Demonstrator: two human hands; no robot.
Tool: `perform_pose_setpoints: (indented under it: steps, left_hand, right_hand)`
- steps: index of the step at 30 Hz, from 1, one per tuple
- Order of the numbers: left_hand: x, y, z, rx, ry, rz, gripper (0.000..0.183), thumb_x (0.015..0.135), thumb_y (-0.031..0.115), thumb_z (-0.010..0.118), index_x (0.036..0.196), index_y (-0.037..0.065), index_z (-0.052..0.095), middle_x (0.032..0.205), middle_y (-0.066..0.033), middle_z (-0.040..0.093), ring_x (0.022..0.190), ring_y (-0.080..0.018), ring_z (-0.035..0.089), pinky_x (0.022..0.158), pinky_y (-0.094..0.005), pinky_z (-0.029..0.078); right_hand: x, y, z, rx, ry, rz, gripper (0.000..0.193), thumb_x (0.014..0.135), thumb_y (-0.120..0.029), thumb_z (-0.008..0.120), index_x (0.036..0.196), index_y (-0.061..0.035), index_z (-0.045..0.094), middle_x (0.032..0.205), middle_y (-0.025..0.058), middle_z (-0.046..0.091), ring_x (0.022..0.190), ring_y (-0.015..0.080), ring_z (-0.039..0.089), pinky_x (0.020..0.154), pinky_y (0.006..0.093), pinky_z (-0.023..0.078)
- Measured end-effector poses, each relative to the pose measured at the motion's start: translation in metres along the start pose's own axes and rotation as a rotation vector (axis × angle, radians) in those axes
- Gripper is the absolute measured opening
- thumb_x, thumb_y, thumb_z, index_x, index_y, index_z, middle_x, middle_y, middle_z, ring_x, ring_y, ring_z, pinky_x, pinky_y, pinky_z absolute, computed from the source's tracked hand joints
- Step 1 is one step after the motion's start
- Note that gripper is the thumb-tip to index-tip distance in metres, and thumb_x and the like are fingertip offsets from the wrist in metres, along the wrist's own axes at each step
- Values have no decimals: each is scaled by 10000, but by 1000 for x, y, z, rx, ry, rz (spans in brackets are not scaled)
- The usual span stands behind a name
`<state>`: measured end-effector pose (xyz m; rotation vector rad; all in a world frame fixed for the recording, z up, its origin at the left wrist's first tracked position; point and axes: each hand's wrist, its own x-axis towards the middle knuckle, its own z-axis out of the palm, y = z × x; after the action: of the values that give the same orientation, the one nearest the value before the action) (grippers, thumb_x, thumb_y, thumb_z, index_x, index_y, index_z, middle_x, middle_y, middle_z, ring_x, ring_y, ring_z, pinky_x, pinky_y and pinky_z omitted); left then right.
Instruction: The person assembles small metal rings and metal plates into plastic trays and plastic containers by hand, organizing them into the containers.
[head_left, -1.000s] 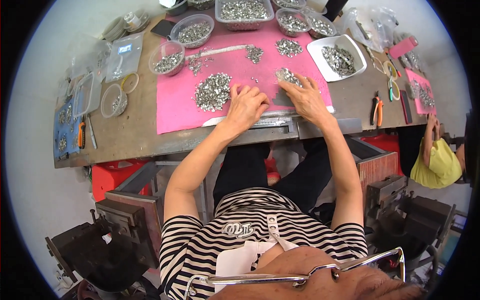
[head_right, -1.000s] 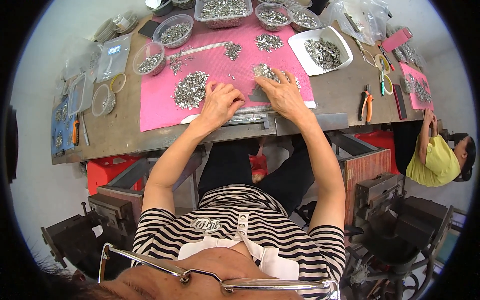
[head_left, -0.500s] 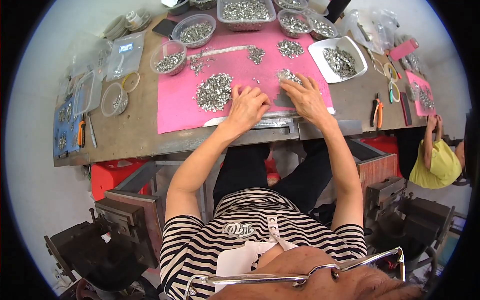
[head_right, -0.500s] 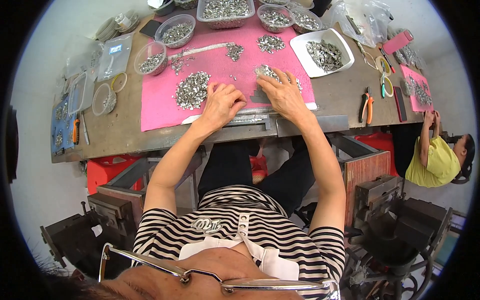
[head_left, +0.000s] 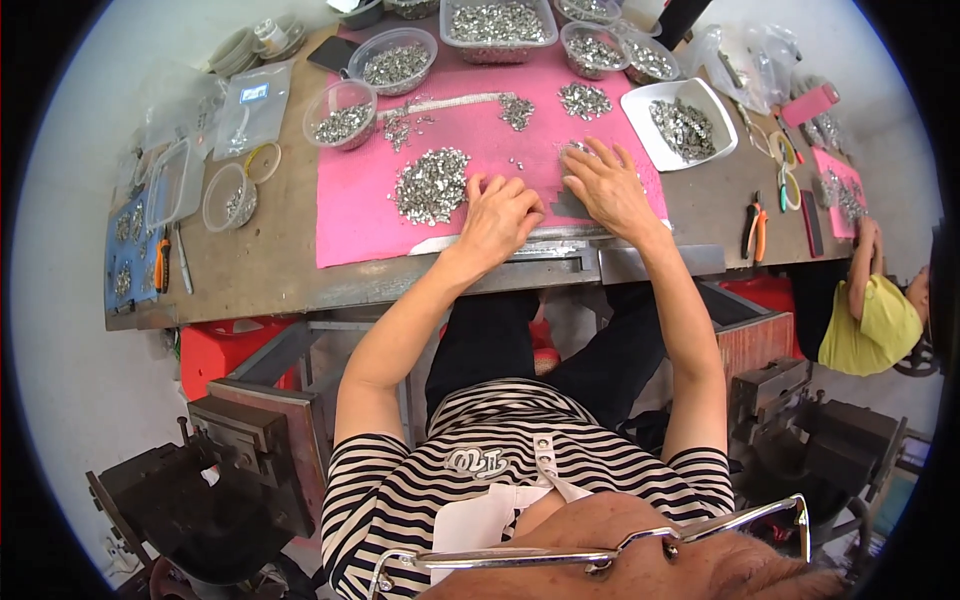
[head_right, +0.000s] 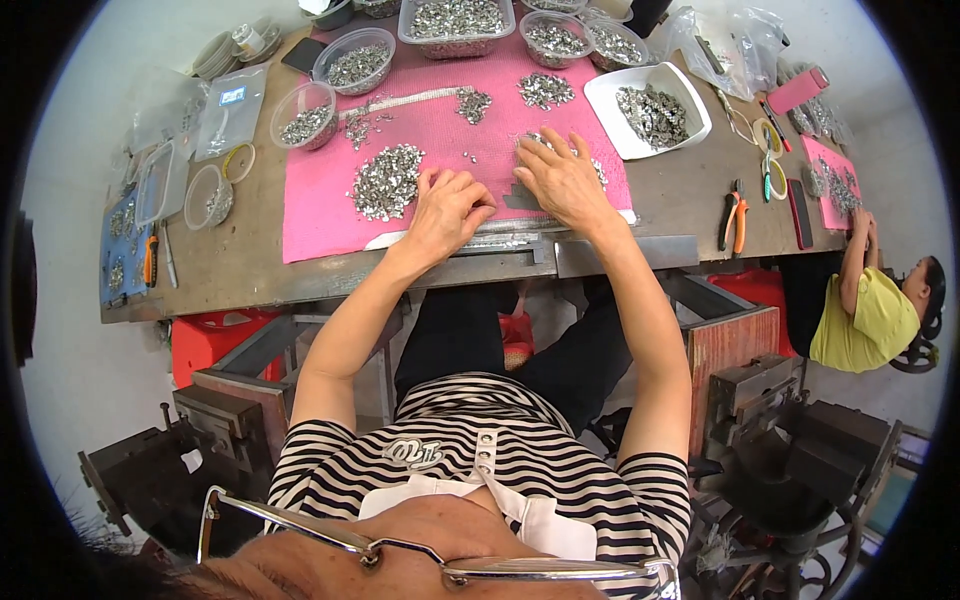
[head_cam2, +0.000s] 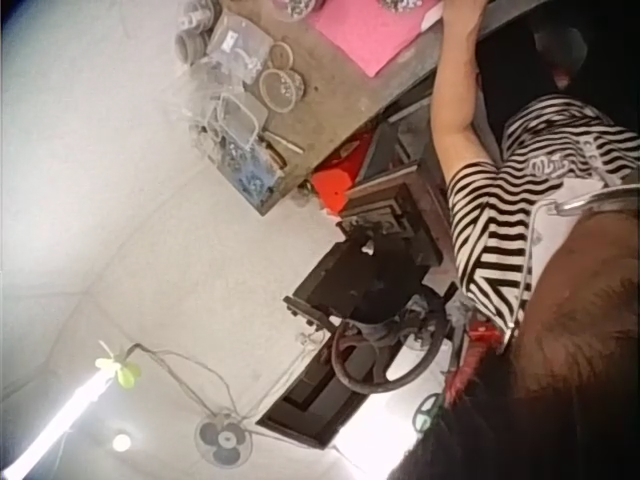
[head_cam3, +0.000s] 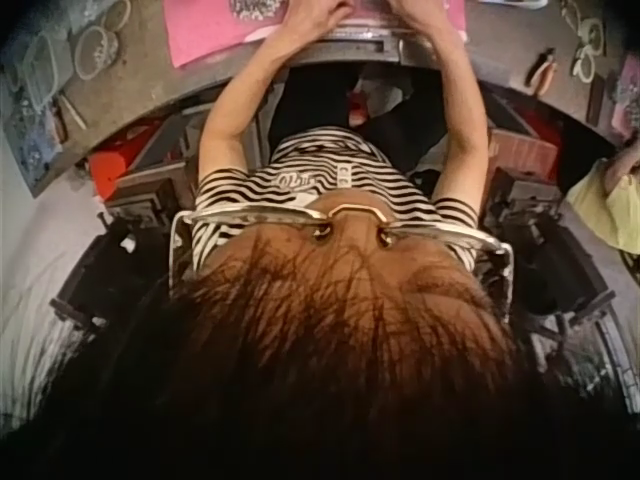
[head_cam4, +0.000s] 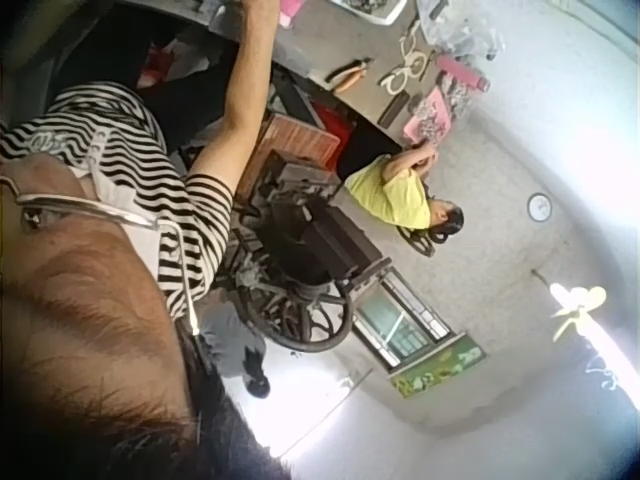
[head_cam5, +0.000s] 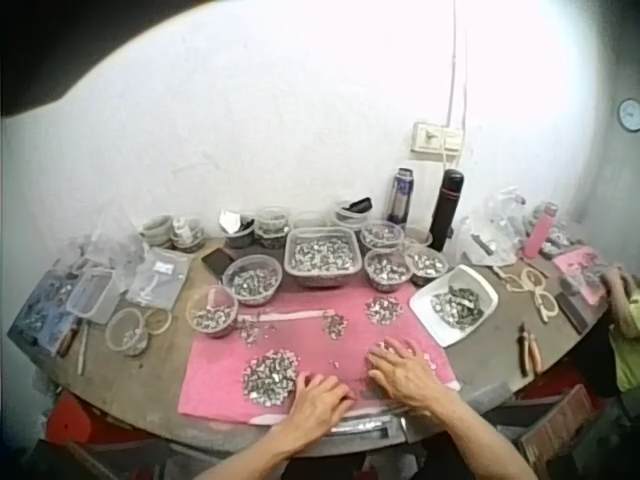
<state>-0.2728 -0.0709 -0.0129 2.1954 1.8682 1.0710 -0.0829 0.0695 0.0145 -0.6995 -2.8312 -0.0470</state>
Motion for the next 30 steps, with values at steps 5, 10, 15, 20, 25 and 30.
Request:
perform_pose_setpoints:
  steps: [5,10,15,20,25,30]
  left_hand:
    - [1,1,2,-4,-2,-3,79,845,169,751,898,141,701,873,-7,598,930,-222,578,1019,-491,324]
    - [-1,-1,1,-5,3,-7,77,846,169,748,900,140,701,874,-8,599,934,-223,575,1024,-494,321]
    - [0,0,1,-14,4,-15,77,845,163,748,900,137,700,873,-15,597,931,-226,574,1031,-486,318]
    - [0,0,3,-28,8,-11,82,840,162,750,895,134,698,865,-18,594,922,-226,574,1025,-479,321]
    - [-1,-1,2,-39,32,-2,83,838,163,751,889,131,694,857,-18,591,917,-223,574,1018,-474,325]
    - [1,0,1,-42,14,-15,78,846,166,746,892,126,697,865,-18,599,911,-229,570,1016,-468,327]
  right_hand:
    - [19,-5,20,11,110,-24,449,1021,-371,552,1358,-80,610,1452,57,578,1387,309,476,1140,564,330]
    - [4,2,17,-49,69,9,474,1023,-412,537,1353,-80,613,1444,77,581,1369,312,494,1128,577,337]
    - [6,3,10,-14,86,9,471,1021,-406,544,1350,-76,615,1441,87,583,1364,311,499,1130,572,336]
    - [12,-4,22,64,145,-26,430,1024,-381,551,1322,-82,630,1416,69,600,1357,304,503,1124,566,342]
    - [-5,4,6,76,31,-57,410,1020,-340,571,1347,-98,615,1401,58,611,1362,302,495,1120,560,346]
    - [4,-1,14,135,182,-11,379,1012,-311,585,1324,-102,635,1401,46,613,1369,310,489,1124,557,345]
